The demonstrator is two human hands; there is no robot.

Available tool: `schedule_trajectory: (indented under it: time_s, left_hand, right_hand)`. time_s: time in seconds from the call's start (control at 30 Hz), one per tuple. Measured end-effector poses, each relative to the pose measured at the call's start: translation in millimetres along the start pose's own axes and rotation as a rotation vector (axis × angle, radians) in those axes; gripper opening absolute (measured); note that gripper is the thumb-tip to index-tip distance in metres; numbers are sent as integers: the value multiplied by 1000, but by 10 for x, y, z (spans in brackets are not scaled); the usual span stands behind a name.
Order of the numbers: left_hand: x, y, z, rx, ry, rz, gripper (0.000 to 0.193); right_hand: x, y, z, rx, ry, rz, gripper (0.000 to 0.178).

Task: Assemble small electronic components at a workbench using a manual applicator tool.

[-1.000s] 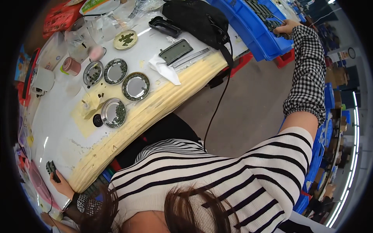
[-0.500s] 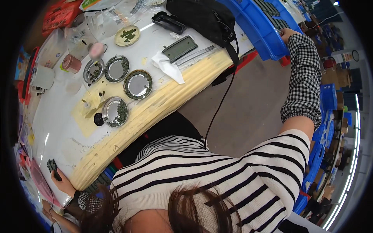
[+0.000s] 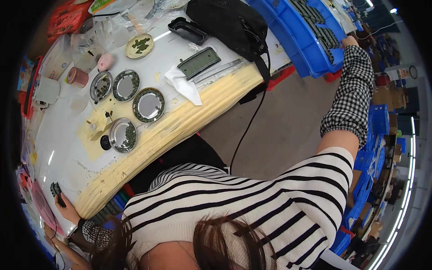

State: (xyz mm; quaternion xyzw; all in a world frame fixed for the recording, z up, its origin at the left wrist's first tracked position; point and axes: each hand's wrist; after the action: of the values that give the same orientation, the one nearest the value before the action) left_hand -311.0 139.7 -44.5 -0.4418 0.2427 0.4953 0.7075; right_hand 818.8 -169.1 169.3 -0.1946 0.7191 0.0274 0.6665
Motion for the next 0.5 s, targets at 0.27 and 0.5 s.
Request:
schedule_trajectory:
  time_s: [0.27,0.5]
  left_hand:
    - [-16,97,15,-54,7,20,42]
    - [5,272,46,-37,13,23,42]
  right_hand:
    - [423,335,591,-298,233,-1136,47]
    - [356,190,794,-462,-122,-642,45]
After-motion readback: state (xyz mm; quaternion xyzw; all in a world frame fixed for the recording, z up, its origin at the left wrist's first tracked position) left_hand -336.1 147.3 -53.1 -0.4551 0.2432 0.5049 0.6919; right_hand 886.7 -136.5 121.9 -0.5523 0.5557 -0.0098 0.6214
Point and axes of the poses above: each hand's wrist, its own z-axis towards the middle knuckle, its own x-axis out of the palm, y = z × x, and after that the axes turned 2 degrees about -z, right-handed
